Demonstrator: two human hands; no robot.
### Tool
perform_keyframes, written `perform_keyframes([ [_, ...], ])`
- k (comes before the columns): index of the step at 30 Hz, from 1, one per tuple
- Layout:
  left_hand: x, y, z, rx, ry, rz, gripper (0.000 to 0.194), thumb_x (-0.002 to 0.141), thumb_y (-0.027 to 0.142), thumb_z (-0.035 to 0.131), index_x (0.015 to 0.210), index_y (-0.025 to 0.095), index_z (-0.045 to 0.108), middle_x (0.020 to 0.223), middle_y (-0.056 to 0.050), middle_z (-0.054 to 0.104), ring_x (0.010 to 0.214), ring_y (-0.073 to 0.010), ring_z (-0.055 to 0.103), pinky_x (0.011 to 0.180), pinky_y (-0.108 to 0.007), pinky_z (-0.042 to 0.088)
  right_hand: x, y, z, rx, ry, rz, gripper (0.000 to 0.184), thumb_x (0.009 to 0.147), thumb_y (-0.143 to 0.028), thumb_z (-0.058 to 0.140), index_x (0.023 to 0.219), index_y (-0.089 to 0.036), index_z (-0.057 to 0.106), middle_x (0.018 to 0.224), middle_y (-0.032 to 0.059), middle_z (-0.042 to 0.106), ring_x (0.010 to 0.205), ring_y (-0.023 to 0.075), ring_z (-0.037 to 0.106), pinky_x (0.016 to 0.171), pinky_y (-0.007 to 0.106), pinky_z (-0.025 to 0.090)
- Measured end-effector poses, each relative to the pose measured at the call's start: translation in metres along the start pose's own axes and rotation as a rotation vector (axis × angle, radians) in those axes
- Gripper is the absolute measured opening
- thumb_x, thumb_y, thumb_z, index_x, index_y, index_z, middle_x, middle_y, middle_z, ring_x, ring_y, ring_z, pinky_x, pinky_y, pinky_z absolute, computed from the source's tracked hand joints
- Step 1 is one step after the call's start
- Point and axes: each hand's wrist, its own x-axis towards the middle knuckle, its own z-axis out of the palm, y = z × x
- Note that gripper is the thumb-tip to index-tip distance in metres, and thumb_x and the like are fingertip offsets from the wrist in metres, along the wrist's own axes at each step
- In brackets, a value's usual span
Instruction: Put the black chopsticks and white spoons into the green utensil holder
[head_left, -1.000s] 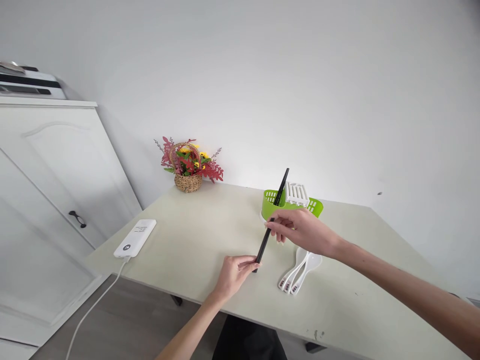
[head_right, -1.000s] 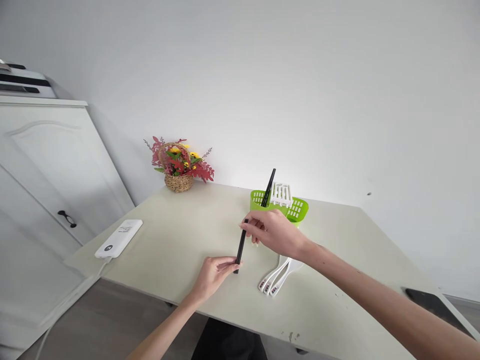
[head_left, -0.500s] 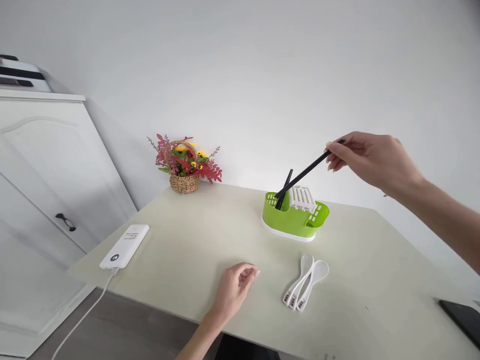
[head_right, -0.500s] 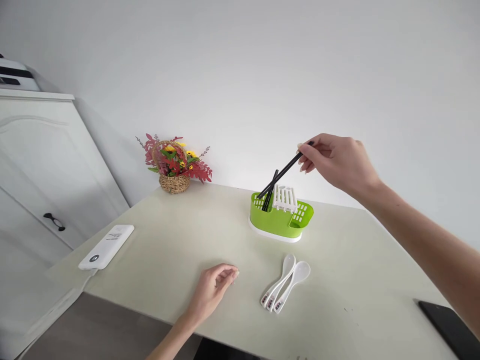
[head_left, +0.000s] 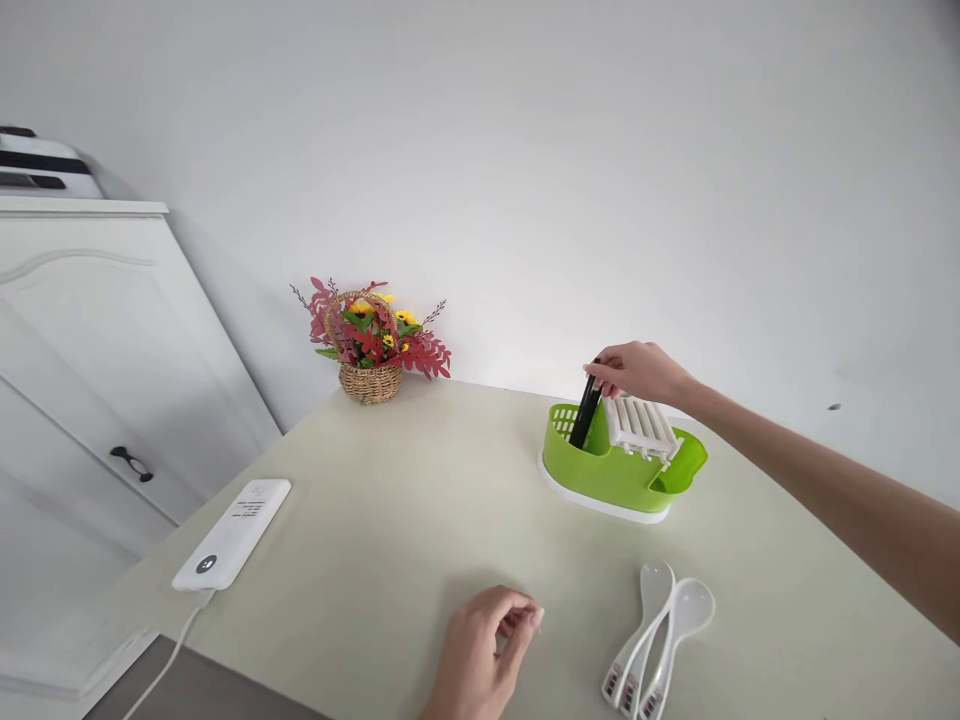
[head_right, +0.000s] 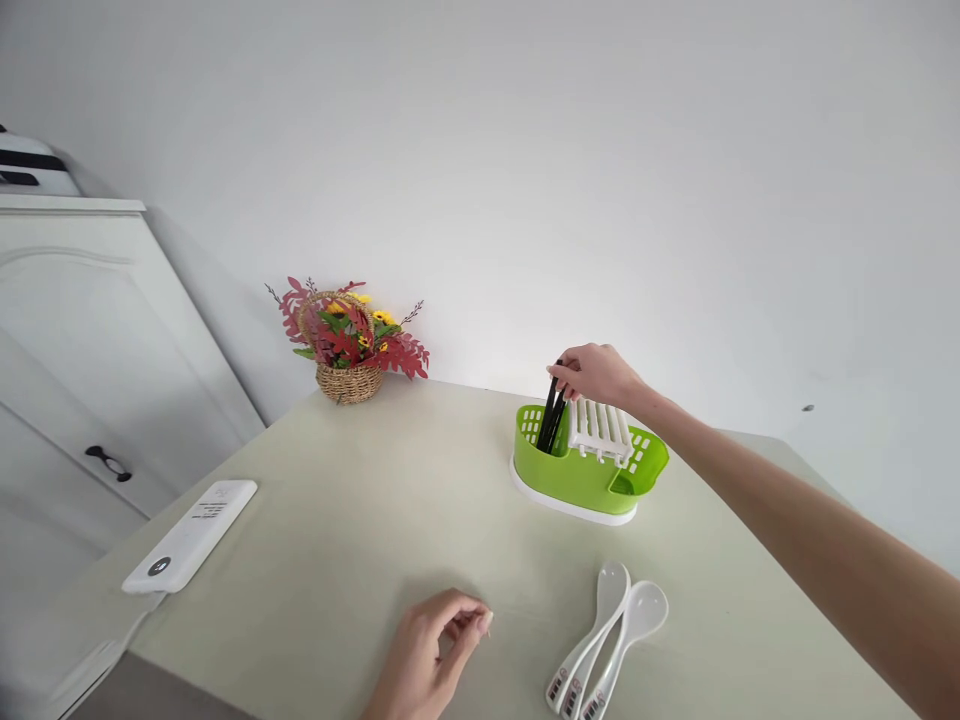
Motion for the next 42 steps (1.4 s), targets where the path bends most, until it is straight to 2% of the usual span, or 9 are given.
perform_keyframes([
  [5, 0.000, 0.003, -0.001, 0.019, -0.005, -0.005, 0.028, 0.102, 0.041, 0.053, 0.091, 0.025, 0.072, 0.089, -0.002, 0.077, 0.078, -0.0154, 0.070, 0.068, -0.021, 0.051, -0.006, 0.003, -0.005, -0.053, 0.201, 0.018, 0.033, 0.093, -0.045, 0.060, 0.112, -0.020, 0.068, 0.079, 0.0024, 0.078, 0.060, 0.0183, 0.072, 0.060, 0.032, 0.059],
  [9, -0.001, 0.005, -0.002, 0.017, -0.011, -0.005, 0.029, 0.103, 0.042, 0.053, 0.091, 0.025, 0.072, 0.089, -0.003, 0.077, 0.078, -0.0157, 0.070, 0.066, -0.021, 0.050, -0.031, -0.002, -0.022, -0.115, 0.264, -0.061, 0.033, 0.095, -0.049, 0.057, 0.112, -0.022, 0.066, 0.077, 0.0013, 0.077, 0.060, 0.0171, 0.070, 0.056, 0.029, 0.052],
  [16, -0.002, 0.010, -0.005, 0.041, -0.030, 0.040, 0.031, 0.103, 0.043, 0.051, 0.093, 0.023, 0.073, 0.091, -0.004, 0.078, 0.079, -0.0174, 0.070, 0.071, -0.024, 0.052, -0.107, 0.001, -0.026, -0.433, -0.060, -0.340, 0.031, 0.100, -0.047, 0.044, 0.104, -0.032, 0.070, 0.083, -0.0019, 0.077, 0.068, 0.0172, 0.069, 0.064, 0.029, 0.046],
  [20, -0.001, 0.013, -0.005, 0.042, -0.036, 0.069, 0.034, 0.103, 0.045, 0.050, 0.093, 0.022, 0.073, 0.090, -0.005, 0.077, 0.078, -0.0180, 0.070, 0.073, -0.025, 0.054, -0.149, 0.020, -0.016, -0.601, -0.242, -0.354, 0.034, 0.101, -0.042, 0.040, 0.102, -0.032, 0.072, 0.091, 0.0005, 0.078, 0.072, 0.0206, 0.070, 0.066, 0.033, 0.045],
  [25, -0.002, 0.016, -0.006, 0.032, -0.041, 0.078, 0.035, 0.102, 0.047, 0.051, 0.090, 0.022, 0.074, 0.088, -0.004, 0.078, 0.077, -0.0180, 0.070, 0.071, -0.025, 0.054, -0.183, 0.061, 0.005, -0.586, -0.366, -0.293, 0.033, 0.097, -0.042, 0.045, 0.113, -0.029, 0.071, 0.111, 0.0066, 0.076, 0.085, 0.0257, 0.072, 0.077, 0.041, 0.049],
  [31, -0.003, 0.019, -0.007, 0.026, -0.034, 0.095, 0.034, 0.102, 0.045, 0.052, 0.089, 0.022, 0.074, 0.086, -0.004, 0.078, 0.077, -0.0174, 0.071, 0.072, -0.025, 0.054, -0.192, 0.100, 0.034, -0.552, -0.417, -0.184, 0.047, 0.093, -0.045, 0.049, 0.136, -0.031, 0.061, 0.137, 0.0102, 0.065, 0.103, 0.0318, 0.071, 0.090, 0.050, 0.051],
  [35, -0.003, 0.016, -0.006, 0.030, -0.034, 0.094, 0.034, 0.102, 0.045, 0.052, 0.091, 0.021, 0.074, 0.086, -0.004, 0.078, 0.076, -0.0178, 0.071, 0.073, -0.025, 0.054, -0.187, 0.113, 0.044, -0.428, -0.504, -0.045, 0.049, 0.085, -0.044, 0.060, 0.131, -0.030, 0.064, 0.129, 0.0104, 0.069, 0.114, 0.0346, 0.068, 0.097, 0.052, 0.049],
  [37, -0.003, 0.015, -0.005, 0.029, -0.036, 0.094, 0.034, 0.102, 0.045, 0.052, 0.091, 0.021, 0.074, 0.086, -0.004, 0.078, 0.077, -0.0178, 0.071, 0.072, -0.025, 0.054, -0.184, 0.119, 0.048, -0.377, -0.549, 0.010, 0.048, 0.084, -0.046, 0.062, 0.128, -0.029, 0.065, 0.120, 0.0096, 0.073, 0.112, 0.0338, 0.069, 0.093, 0.049, 0.053],
  [42, -0.005, 0.013, -0.006, 0.034, -0.041, 0.092, 0.033, 0.103, 0.043, 0.051, 0.091, 0.021, 0.073, 0.091, -0.005, 0.079, 0.080, -0.0182, 0.071, 0.073, -0.025, 0.053, -0.186, 0.129, 0.067, -0.156, -0.666, 0.144, 0.051, 0.094, -0.056, 0.048, 0.132, -0.023, 0.057, 0.122, 0.0123, 0.072, 0.078, 0.0216, 0.077, 0.064, 0.033, 0.060],
])
